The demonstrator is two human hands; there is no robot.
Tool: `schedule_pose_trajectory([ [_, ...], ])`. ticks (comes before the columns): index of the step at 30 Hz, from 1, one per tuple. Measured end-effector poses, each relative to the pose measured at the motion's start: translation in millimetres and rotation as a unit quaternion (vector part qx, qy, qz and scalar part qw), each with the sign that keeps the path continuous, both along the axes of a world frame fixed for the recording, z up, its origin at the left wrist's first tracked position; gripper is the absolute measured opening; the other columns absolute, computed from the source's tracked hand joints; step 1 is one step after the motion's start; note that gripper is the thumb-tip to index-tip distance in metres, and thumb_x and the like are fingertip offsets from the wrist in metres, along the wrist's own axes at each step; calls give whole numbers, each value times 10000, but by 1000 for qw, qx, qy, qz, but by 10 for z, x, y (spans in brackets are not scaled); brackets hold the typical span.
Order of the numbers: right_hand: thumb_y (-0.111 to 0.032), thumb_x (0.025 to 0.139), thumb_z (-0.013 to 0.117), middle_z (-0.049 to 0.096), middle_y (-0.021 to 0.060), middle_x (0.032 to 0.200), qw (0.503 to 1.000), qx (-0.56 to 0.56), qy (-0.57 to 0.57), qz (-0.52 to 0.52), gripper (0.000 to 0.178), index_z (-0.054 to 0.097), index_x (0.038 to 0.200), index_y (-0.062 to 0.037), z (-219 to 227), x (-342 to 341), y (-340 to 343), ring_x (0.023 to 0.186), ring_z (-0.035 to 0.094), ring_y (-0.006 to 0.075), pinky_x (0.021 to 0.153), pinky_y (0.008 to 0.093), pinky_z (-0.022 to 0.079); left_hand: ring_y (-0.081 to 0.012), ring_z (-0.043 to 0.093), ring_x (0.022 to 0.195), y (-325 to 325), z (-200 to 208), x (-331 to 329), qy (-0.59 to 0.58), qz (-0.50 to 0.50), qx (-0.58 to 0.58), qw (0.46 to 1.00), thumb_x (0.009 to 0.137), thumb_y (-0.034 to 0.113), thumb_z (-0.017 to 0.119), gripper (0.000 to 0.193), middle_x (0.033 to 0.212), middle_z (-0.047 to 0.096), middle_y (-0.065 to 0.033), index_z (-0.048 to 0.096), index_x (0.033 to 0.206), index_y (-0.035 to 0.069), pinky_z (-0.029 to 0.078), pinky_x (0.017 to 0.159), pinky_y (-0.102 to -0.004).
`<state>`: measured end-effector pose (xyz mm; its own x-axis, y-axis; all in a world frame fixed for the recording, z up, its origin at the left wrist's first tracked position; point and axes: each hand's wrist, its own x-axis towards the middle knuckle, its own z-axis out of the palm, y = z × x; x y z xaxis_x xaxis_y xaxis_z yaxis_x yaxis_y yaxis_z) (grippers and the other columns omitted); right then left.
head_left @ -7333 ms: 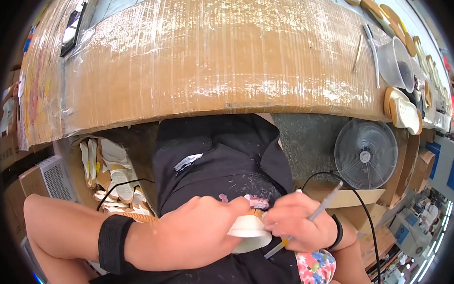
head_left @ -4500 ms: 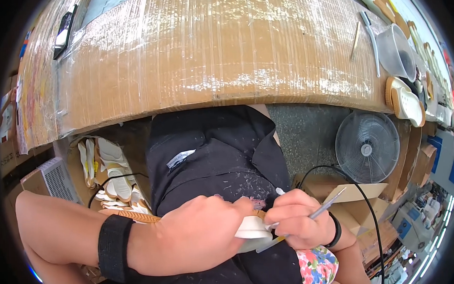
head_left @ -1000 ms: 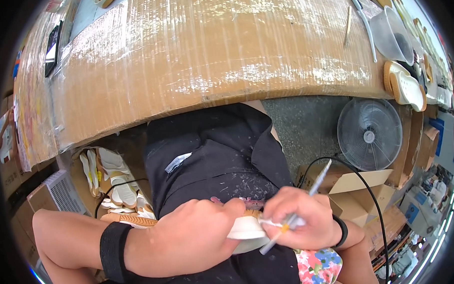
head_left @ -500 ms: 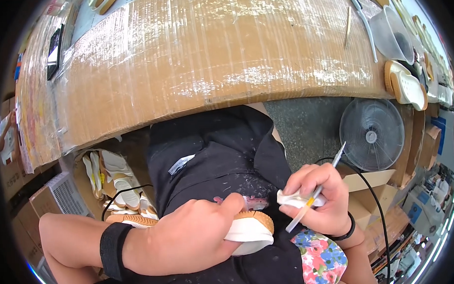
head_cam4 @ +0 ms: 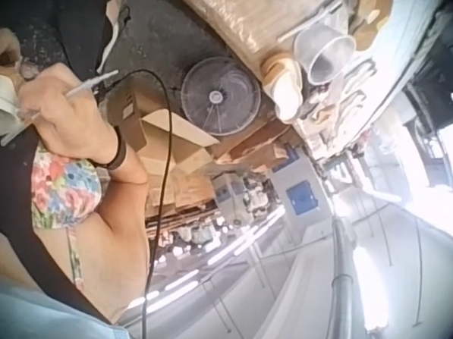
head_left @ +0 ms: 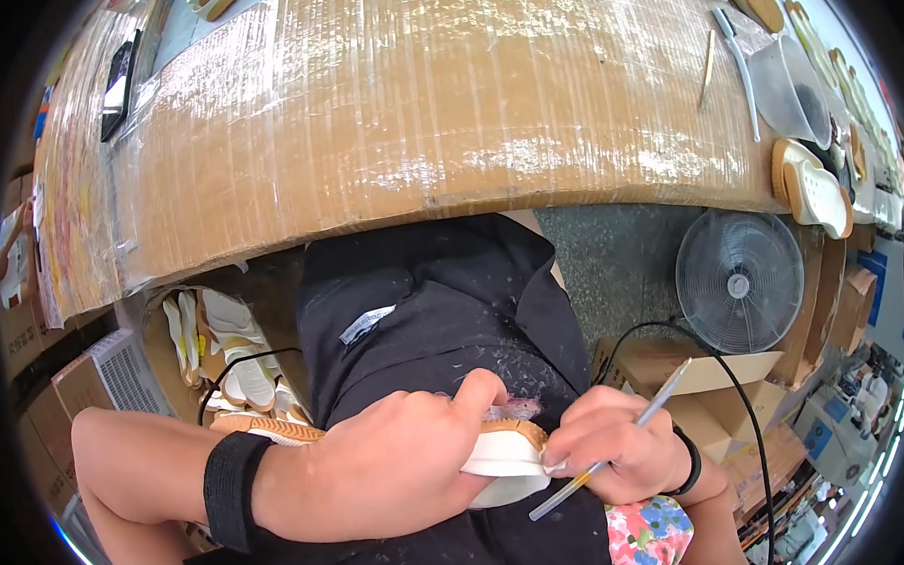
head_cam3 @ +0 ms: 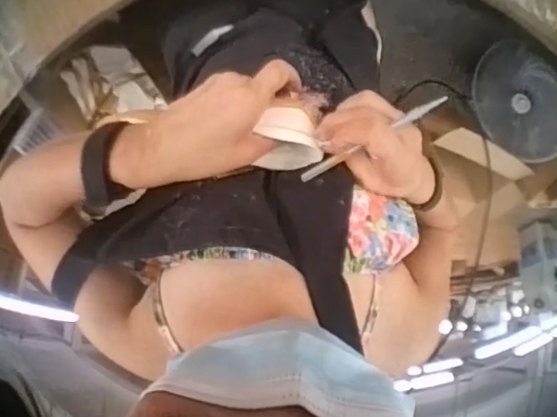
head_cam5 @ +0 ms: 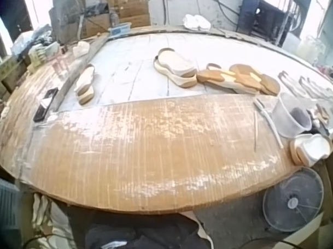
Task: Inspecting shoe soles on a conveyor belt, matching pairs, marking them with a pen, and cleaning edges.
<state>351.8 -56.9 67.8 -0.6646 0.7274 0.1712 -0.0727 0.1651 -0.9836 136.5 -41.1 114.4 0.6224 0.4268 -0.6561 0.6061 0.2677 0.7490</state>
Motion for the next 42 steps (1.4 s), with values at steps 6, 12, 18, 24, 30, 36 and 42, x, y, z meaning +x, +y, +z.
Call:
schedule_pose_trajectory([
  [6, 159, 545, 567, 602, 118, 799, 1000, -3, -18, -5, 309, 548, 815, 8, 28, -68, 60, 672, 555, 271, 586, 317, 480, -396, 581, 594, -42, -37, 0, 10, -7, 29, 1000, 738, 147, 643, 528, 626, 569, -214, 322, 1127, -7, 469, 510, -427],
  [12, 169, 542, 565, 606, 110, 816, 1000, -27, -1, 11, 303, 552, 797, 7, 28, 23, 49, 673, 552, 272, 599, 318, 480, -399, 583, 647, 11, 2, 16, 8, -15, -1, 1000, 699, 77, 599, 556, 639, 564, -248, 312, 1142, -98, 472, 580, -432],
  [18, 111, 610, 638, 637, 47, 773, 999, -4, -34, -5, 282, 525, 781, -83, 19, -21, 13, 679, 560, 211, 597, 285, 466, -405, 584, 642, 12, -9, 16, 14, -5, 4, 1000, 708, 98, 608, 601, 641, 566, -252, 290, 1176, -103, 476, 573, -432],
  [24, 124, 643, 619, 623, 132, 812, 984, -171, 41, -18, 198, 545, 765, -14, 9, 127, 38, 714, 584, 244, 627, 298, 478, -407, 587, 634, -41, -28, -35, -10, 33, 10, 999, 733, 156, 642, 659, 649, 570, -254, 256, 1212, -80, 479, 550, -423],
  [30, 15, 776, 610, 583, 131, 945, 932, -336, 136, -1, 254, 455, 972, -30, -81, 31, 22, 836, 558, 137, 714, 267, 454, -411, 583, 618, -33, -4, -47, -6, 27, 27, 999, 726, 138, 647, 649, 633, 567, -247, 261, 1205, -69, 477, 536, -425],
  [36, -43, 797, 607, 603, 91, 878, 962, -259, 71, 56, 149, 490, 888, -21, -59, -122, 75, 808, 581, 146, 703, 263, 461, -316, 610, 683, -173, -14, -161, -31, 117, 99, 988, 725, 206, 685, 649, 795, 608, -160, 327, 1226, 1, 495, 633, -354],
  [42, -1, 768, 620, 620, 112, 873, 953, -291, 55, 62, 145, 523, 876, -5, -102, -107, 201, 818, 618, 180, 712, 275, 481, -248, 583, 590, -191, 147, -326, 118, -55, 292, 947, 685, 272, 705, 342, 690, 578, -88, 592, 914, 45, 451, 549, -308],
])
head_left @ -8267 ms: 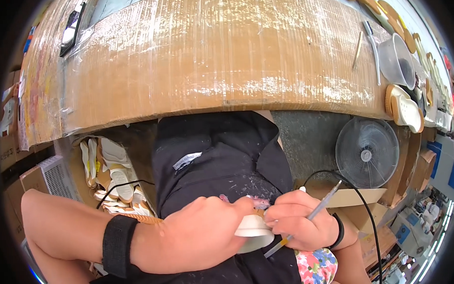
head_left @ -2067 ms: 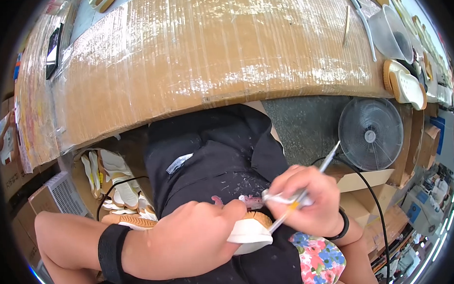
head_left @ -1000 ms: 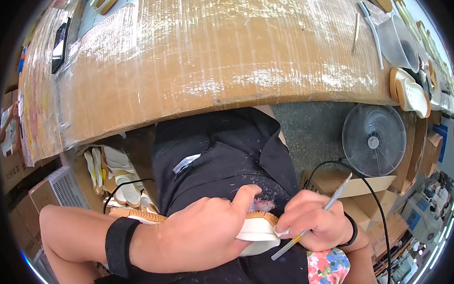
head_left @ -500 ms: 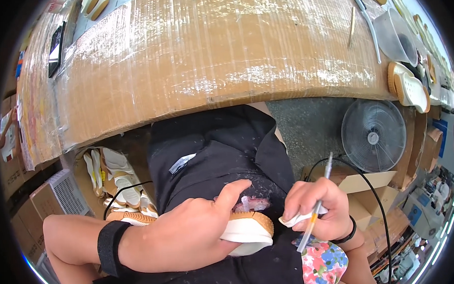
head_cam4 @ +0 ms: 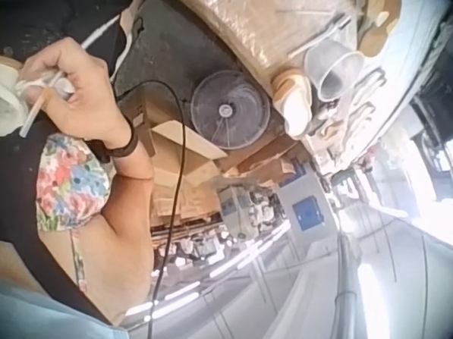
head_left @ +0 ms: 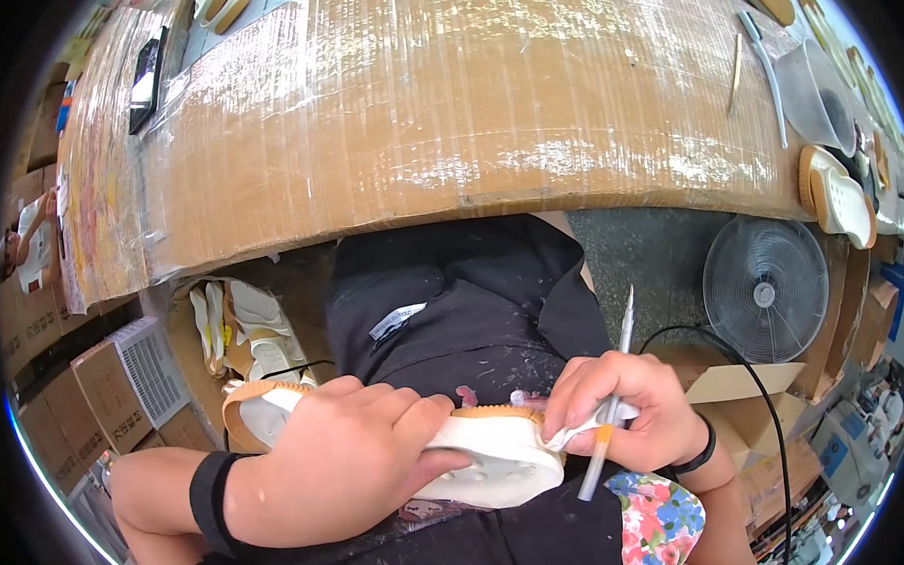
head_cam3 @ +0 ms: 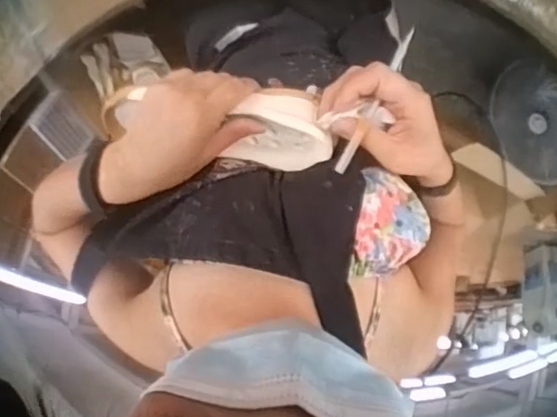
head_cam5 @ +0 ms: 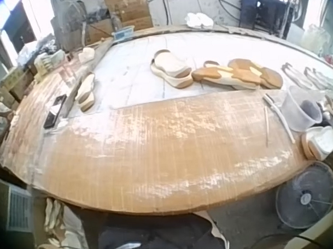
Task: Inspecting shoe soles on a conveyor belt, matching pairs, marking them with a pen, and cleaning edges.
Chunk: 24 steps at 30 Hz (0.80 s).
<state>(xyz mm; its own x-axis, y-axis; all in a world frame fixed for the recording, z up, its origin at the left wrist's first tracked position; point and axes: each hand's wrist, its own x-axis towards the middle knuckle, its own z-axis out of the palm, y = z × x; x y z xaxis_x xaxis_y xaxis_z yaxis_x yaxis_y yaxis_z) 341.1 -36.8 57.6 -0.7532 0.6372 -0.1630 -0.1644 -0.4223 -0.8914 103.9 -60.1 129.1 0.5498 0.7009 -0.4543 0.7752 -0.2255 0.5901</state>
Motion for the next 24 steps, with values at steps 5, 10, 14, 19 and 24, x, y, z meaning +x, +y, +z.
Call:
schedule_pose_trajectory([
  [5, -26, 750, 639, 635, 90, 836, 999, -1, -28, 22, 152, 561, 880, -19, 189, -79, 153, 809, 626, 176, 688, 261, 484, -207, 547, 562, -65, -14, 16, -45, -6, 67, 997, 617, 226, 716, 390, 674, 552, -64, 578, 914, 14, 417, 510, -302],
  [10, -40, 705, 648, 628, 64, 823, 975, 185, -106, 57, 200, 583, 894, -41, 200, -124, 276, 759, 624, 202, 656, 260, 487, -194, 539, 570, -77, -11, 23, -55, -25, 78, 995, 597, 223, 720, 418, 677, 547, -64, 568, 909, -11, 409, 511, -293],
  [14, -38, 690, 631, 615, 68, 845, 968, 169, -144, 113, 213, 578, 896, -49, 254, -141, 330, 748, 608, 232, 644, 286, 485, -193, 544, 573, -68, -11, 20, -53, -31, 77, 995, 596, 231, 720, 418, 670, 547, -69, 567, 898, -14, 412, 512, -292],
  [19, -49, 675, 689, 633, 84, 799, 956, 196, -159, 149, 159, 610, 813, -40, 275, -212, 418, 731, 631, 216, 644, 262, 490, -176, 528, 533, -68, -46, 67, -52, -60, 109, 991, 619, 254, 695, 393, 622, 520, -54, 565, 871, -19, 395, 464, -283],
  [24, -41, 660, 678, 612, 70, 813, 952, 218, -122, 174, 163, 590, 796, -44, 269, -293, 450, 739, 613, 229, 643, 278, 486, -153, 484, 487, -23, -67, 112, -60, -98, 137, 984, 645, 250, 661, 345, 565, 450, -22, 564, 838, -19, 368, 431, -271],
])
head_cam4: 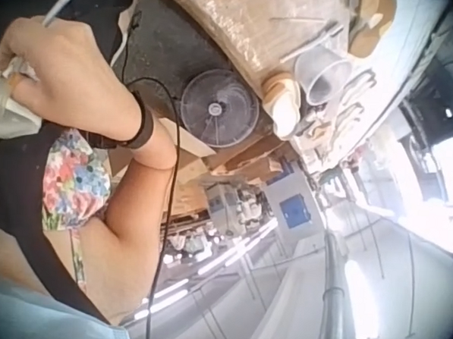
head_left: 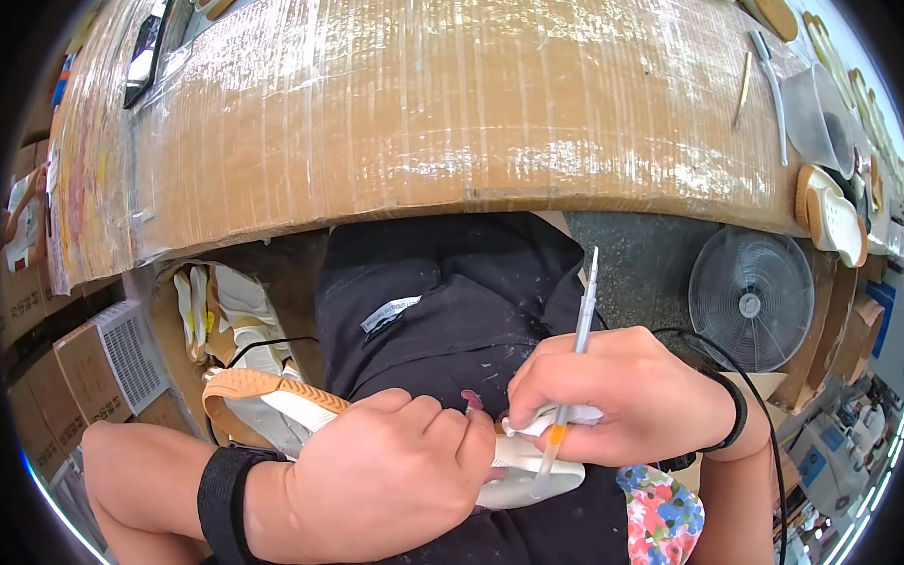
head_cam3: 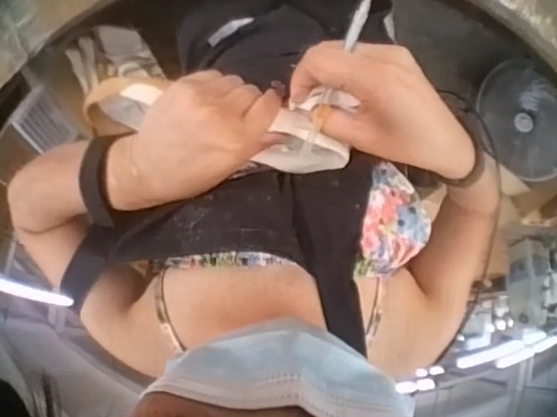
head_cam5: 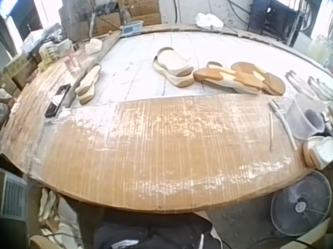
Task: Inspecting shoe soles on a conveyor belt, matching pairs, marking them with a pen, and cleaning edges.
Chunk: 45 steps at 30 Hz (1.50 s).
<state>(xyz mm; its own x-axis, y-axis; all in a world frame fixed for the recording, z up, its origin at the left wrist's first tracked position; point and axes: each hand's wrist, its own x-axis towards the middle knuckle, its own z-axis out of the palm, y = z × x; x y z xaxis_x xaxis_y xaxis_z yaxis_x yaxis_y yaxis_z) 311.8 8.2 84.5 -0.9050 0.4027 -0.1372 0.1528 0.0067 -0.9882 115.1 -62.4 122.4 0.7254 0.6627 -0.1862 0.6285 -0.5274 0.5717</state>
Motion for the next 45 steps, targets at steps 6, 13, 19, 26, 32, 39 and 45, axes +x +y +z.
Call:
schedule_pose_trajectory([
  [6, -24, 647, 669, 611, 62, 806, 1000, 3, -17, -12, 166, 588, 792, -44, -23, 90, 19, 731, 613, 222, 638, 277, 486, -146, 474, 480, 16, -15, 31, 14, 12, 5, 1000, 655, 250, 649, 321, 554, 438, -16, 565, 818, -13, 359, 425, -270],
  [13, -23, 650, 664, 608, 61, 797, 999, 5, -31, -14, 159, 586, 786, -46, -47, 120, 9, 726, 610, 220, 633, 279, 484, -151, 487, 484, 66, 17, 35, 20, 14, -27, 999, 664, 256, 654, 349, 555, 458, -21, 585, 851, -30, 373, 432, -269],
  [19, 1, 655, 597, 551, 93, 780, 999, -18, 25, -22, 191, 517, 825, -36, -66, 62, -22, 727, 560, 290, 621, 341, 456, -153, 490, 483, 61, -20, 57, 12, -5, -11, 1000, 681, 246, 647, 335, 560, 471, -28, 590, 848, -38, 377, 432, -270],
  [26, 0, 634, 667, 603, 64, 764, 999, 25, 15, -45, 168, 586, 777, -37, -46, 67, -56, 705, 604, 219, 609, 278, 484, -155, 489, 480, 63, -15, 100, 12, -3, -22, 1000, 674, 236, 647, 326, 559, 470, -30, 591, 843, -38, 377, 431, -273],
  [32, 1, 644, 656, 604, 69, 778, 999, 28, -7, -35, 154, 582, 773, -39, -95, 157, -66, 711, 604, 215, 612, 278, 483, -136, 520, 525, 56, -14, 98, 15, 23, -16, 999, 665, 181, 561, 249, 605, 532, -35, 589, 792, -32, 368, 472, -244],
  [39, -16, 668, 648, 600, 80, 752, 996, 19, -23, -87, 131, 573, 773, -39, -195, 240, -34, 691, 611, 218, 611, 272, 485, -151, 483, 491, 56, 15, 91, 24, -4, -10, 1000, 643, 248, 666, 373, 576, 468, -16, 589, 881, -28, 368, 437, -273],
  [45, -73, 710, 660, 617, 59, 778, 993, -36, -8, -116, 153, 606, 853, -59, -106, 336, -66, 684, 620, 216, 588, 270, 494, -151, 481, 495, 56, -12, 94, 2, 26, -38, 999, 640, 242, 667, 407, 586, 473, -20, 587, 920, -41, 363, 439, -271],
])
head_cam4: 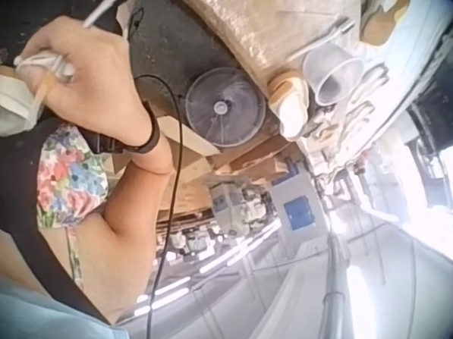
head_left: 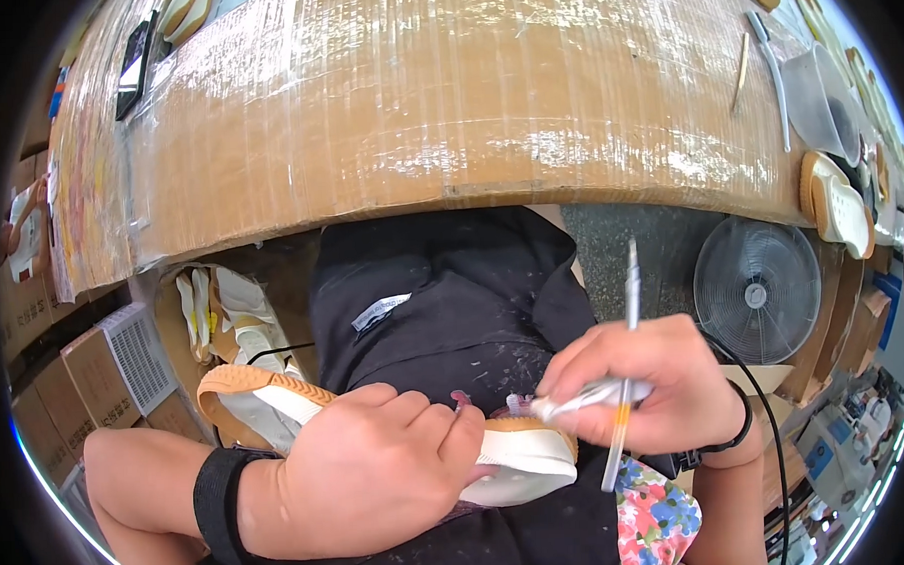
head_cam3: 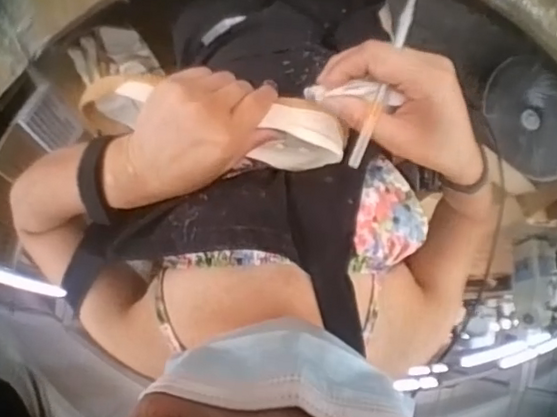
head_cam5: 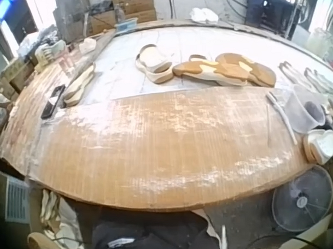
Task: Inspecting shoe soles on a conveyor belt, matching pairs, marking them with a pen, and cleaning edges.
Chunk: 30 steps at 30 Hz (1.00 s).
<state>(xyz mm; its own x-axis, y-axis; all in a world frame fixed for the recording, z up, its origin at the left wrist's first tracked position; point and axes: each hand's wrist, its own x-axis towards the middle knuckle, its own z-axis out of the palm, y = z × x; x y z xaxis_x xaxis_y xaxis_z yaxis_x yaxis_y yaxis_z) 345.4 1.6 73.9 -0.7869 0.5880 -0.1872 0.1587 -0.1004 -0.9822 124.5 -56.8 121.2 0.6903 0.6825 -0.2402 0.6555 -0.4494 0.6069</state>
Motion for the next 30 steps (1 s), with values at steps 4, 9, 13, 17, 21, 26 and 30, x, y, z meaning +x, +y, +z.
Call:
schedule_pose_trajectory([
  [4, -79, 708, 661, 615, 67, 807, 999, -9, -11, 48, 172, 604, 869, -62, 5, 4, -25, 676, 609, 235, 588, 286, 492, -150, 482, 496, 7, -12, 5, -1, 9, -3, 1000, 655, 241, 666, 407, 577, 471, -18, 589, 935, -45, 364, 442, -269],
  [9, -63, 696, 658, 596, 73, 784, 999, 17, 6, 46, 169, 583, 847, -45, -55, -4, -49, 676, 593, 239, 586, 296, 483, -149, 523, 544, 10, 34, 46, 22, -7, -8, 1000, 677, 240, 636, 356, 652, 542, -56, 589, 892, -40, 388, 485, -259],
  [13, -50, 679, 658, 564, 74, 765, 997, 56, 36, 42, 191, 545, 833, -40, -72, -129, -71, 706, 567, 259, 613, 315, 467, -152, 566, 594, 42, 29, 77, 31, -18, -21, 999, 703, 247, 609, 324, 725, 609, -93, 585, 855, -38, 415, 531, -252],
  [17, -33, 679, 644, 545, 94, 791, 997, 40, 12, 61, 187, 528, 826, -42, -40, -38, -82, 714, 555, 275, 618, 333, 456, -154, 567, 593, 27, 48, 60, 42, -21, -18, 999, 712, 251, 610, 322, 726, 610, -94, 584, 852, -38, 415, 530, -251],
  [21, -25, 673, 638, 537, 103, 801, 997, 60, 31, 43, 189, 524, 823, -38, -59, -58, -110, 715, 555, 281, 616, 335, 455, -153, 561, 588, 50, 43, 102, 39, -22, -21, 999, 713, 252, 607, 321, 713, 603, -85, 583, 850, -37, 413, 531, -252],
  [26, -2, 654, 629, 539, 98, 799, 996, 56, 45, 58, 203, 522, 822, -38, -85, -45, -92, 746, 552, 291, 642, 344, 455, -153, 554, 581, 39, 33, 87, 43, -28, -6, 999, 714, 251, 607, 324, 698, 595, -81, 583, 851, -41, 411, 522, -256],
  [30, 3, 658, 619, 541, 97, 801, 996, 54, 37, 63, 219, 517, 846, -44, -73, -25, -84, 746, 543, 300, 650, 353, 451, -153, 544, 569, 51, 13, 85, 29, -15, -15, 999, 723, 256, 609, 325, 685, 586, -72, 586, 848, -43, 408, 513, -260],
])
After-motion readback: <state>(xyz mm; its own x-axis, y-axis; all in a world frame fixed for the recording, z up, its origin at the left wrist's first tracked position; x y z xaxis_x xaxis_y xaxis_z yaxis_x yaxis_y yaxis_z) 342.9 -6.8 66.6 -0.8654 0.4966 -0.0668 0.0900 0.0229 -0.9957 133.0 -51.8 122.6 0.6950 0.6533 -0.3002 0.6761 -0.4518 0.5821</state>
